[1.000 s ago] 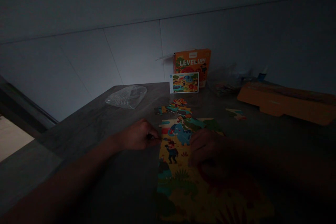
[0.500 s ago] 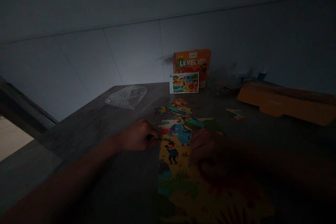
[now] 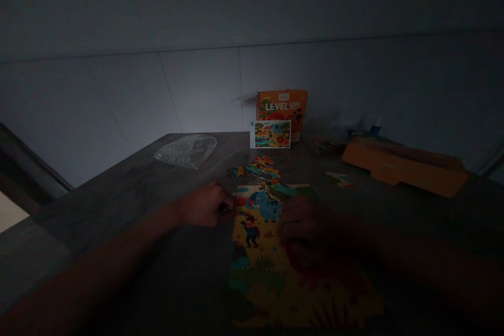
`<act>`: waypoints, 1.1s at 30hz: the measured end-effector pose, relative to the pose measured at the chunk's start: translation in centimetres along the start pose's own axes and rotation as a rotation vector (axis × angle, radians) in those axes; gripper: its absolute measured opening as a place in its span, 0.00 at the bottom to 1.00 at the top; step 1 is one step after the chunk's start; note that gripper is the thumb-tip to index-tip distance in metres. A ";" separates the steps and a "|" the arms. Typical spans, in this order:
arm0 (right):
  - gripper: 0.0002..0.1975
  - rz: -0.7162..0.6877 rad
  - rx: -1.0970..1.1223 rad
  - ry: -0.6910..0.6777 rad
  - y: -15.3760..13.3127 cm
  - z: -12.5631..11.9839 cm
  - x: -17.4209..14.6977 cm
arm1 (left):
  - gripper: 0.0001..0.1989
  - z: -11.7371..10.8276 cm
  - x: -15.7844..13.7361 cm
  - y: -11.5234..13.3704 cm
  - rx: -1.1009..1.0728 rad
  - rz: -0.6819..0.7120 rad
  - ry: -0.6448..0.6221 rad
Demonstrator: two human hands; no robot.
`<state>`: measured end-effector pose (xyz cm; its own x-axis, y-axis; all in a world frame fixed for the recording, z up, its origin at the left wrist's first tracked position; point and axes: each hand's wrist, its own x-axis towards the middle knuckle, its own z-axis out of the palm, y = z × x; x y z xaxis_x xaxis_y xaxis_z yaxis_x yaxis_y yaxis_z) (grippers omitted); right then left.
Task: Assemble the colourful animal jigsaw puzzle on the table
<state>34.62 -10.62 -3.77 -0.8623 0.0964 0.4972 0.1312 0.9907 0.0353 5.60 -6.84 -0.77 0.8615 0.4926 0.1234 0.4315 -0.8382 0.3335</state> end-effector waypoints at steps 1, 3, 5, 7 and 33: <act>0.05 0.003 -0.030 0.000 0.1 0.1 0.0 | 0.10 0.1 0.1 -0.1 0.005 0.004 0.003; 0.06 0.002 -0.091 -0.011 0.4 0.3 -0.1 | 0.11 0.2 0.1 -0.2 0.017 0.013 0.015; 0.08 -0.019 -0.135 -0.004 0.6 0.5 -0.2 | 0.11 0.4 0.2 -0.4 0.027 0.014 0.026; 0.11 -0.037 -0.153 0.030 0.8 0.6 -0.3 | 0.13 0.5 0.2 -0.5 0.034 0.014 0.035; 0.06 0.063 -0.304 0.262 0.3 0.3 0.8 | 0.16 2.4 1.5 -1.2 0.131 -0.084 0.176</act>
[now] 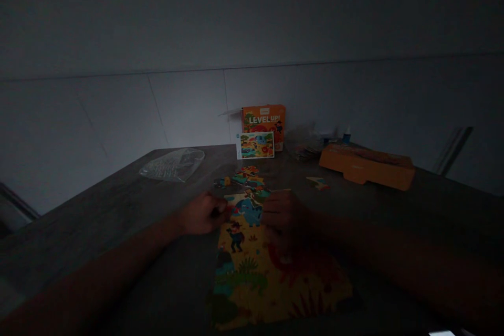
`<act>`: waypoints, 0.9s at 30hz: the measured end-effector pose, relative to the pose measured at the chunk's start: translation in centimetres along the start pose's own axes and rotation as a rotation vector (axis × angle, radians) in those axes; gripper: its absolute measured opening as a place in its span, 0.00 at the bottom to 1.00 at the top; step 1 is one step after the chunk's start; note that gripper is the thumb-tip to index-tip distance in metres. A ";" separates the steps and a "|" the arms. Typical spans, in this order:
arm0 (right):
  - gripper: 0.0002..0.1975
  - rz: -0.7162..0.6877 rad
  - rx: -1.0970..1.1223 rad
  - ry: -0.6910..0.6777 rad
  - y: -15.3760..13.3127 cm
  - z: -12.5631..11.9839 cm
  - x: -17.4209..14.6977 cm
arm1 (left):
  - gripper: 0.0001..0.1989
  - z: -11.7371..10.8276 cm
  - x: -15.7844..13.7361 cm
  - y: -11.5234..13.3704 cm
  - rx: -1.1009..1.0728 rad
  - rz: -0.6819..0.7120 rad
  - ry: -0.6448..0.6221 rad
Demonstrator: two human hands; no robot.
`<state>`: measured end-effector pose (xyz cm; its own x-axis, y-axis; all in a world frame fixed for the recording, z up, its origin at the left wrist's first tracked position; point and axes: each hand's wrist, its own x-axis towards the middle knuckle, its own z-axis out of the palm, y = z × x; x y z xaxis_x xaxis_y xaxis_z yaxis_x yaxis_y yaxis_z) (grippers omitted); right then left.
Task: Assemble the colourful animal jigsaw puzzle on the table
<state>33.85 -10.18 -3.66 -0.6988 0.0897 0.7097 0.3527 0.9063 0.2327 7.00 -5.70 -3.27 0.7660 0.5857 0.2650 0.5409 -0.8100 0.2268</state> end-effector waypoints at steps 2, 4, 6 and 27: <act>0.11 0.257 -0.015 0.128 0.2 0.2 0.0 | 0.16 0.1 0.2 0.5 0.050 -0.080 0.049; 0.22 0.522 -0.044 0.161 0.7 0.6 -0.3 | 0.13 -0.1 0.7 1.5 0.100 -0.159 0.095; 0.30 0.686 -0.064 0.068 1.4 1.0 -0.9 | 0.07 -0.5 1.3 2.7 0.145 -0.217 0.123; 0.21 0.747 0.339 0.109 2.2 1.4 -1.1 | 0.25 0.9 2.2 3.3 -0.120 -0.039 0.223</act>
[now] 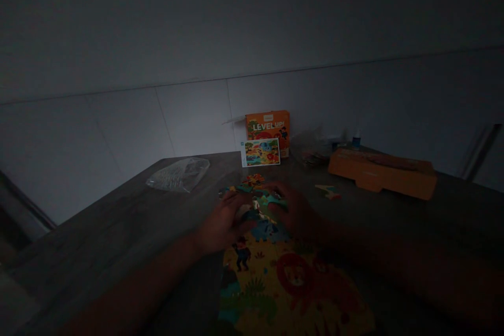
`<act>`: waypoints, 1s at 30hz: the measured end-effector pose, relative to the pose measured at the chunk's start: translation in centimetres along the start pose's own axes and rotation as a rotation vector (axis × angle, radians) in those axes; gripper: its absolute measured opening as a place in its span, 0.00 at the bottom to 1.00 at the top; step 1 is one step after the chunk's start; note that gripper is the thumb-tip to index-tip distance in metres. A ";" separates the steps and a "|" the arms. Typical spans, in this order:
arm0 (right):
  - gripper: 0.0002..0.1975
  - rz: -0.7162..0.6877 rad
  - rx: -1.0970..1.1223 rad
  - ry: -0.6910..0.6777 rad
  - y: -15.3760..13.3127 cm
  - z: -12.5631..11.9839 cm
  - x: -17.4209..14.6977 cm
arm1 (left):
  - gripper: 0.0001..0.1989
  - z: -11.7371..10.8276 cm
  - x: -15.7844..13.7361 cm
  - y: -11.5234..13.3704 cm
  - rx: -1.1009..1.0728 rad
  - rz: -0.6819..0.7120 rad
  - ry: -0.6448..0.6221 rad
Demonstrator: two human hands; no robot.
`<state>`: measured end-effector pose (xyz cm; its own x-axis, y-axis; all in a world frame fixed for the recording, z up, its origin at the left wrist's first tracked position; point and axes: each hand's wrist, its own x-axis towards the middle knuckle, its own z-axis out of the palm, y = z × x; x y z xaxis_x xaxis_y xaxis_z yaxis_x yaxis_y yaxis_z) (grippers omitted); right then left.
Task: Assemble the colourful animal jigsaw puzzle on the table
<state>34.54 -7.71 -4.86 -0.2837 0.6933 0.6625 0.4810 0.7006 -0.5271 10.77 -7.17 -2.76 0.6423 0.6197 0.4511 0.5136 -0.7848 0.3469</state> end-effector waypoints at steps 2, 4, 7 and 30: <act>0.18 -0.039 0.039 0.011 -0.3 0.0 0.0 | 0.24 0.3 0.1 0.4 -0.074 -0.018 0.009; 0.15 -0.095 0.053 0.021 -0.5 0.1 -0.1 | 0.20 0.5 0.2 0.6 -0.134 -0.034 0.019; 0.13 -0.149 0.044 0.042 -0.7 0.3 -0.1 | 0.14 0.4 0.3 0.9 -0.209 -0.074 0.059; 0.16 -0.080 -0.044 0.164 -0.7 0.1 0.3 | 0.10 -2.0 0.5 -0.3 -0.254 -0.148 0.190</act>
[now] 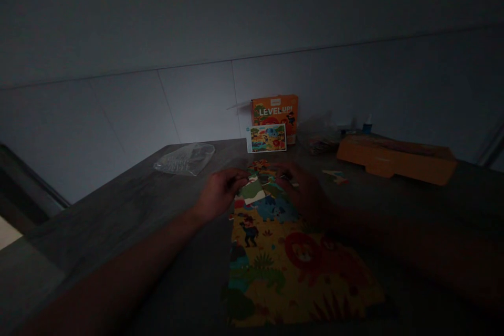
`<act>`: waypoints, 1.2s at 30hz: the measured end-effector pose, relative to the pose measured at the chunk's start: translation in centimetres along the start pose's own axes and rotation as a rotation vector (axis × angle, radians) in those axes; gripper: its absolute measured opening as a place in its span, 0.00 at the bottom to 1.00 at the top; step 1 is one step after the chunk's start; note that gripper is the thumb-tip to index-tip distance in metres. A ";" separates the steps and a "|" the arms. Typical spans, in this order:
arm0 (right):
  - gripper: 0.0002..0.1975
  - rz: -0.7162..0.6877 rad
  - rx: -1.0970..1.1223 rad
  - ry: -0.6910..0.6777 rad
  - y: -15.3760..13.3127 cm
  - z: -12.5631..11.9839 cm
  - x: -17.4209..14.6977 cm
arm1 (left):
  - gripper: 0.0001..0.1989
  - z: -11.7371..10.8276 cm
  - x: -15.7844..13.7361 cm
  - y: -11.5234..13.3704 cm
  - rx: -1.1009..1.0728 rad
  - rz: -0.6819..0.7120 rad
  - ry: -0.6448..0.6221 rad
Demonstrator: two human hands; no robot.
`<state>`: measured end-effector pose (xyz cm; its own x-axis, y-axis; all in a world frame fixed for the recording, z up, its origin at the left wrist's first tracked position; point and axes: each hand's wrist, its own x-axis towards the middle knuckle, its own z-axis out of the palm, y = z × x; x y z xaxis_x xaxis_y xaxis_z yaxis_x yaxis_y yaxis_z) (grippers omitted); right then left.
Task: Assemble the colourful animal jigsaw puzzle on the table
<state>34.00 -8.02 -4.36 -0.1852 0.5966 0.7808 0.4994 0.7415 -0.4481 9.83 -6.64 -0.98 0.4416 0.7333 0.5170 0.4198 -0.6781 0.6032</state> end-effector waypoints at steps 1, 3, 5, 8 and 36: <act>0.16 0.008 -0.004 -0.028 0.1 0.0 0.0 | 0.11 0.1 -0.1 -0.1 0.000 0.020 -0.003; 0.17 0.024 -0.017 -0.092 0.3 0.1 0.0 | 0.14 0.2 -0.2 -0.2 -0.025 0.027 0.026; 0.17 0.029 -0.030 -0.148 0.4 0.1 -0.1 | 0.20 0.2 -0.2 -0.1 -0.096 0.010 0.073; 0.15 0.005 -0.035 -0.240 0.6 0.2 -0.2 | 0.22 0.4 -0.3 0.3 -0.247 -0.012 0.079; 0.06 0.014 0.036 -0.173 -0.4 -0.2 0.0 | 0.16 0.3 -0.8 1.2 0.044 -0.126 -0.322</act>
<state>33.98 -8.38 -4.03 -0.3234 0.6484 0.6892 0.4724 0.7417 -0.4762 10.21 -8.13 -0.85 0.6090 0.7628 0.2175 0.5174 -0.5898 0.6200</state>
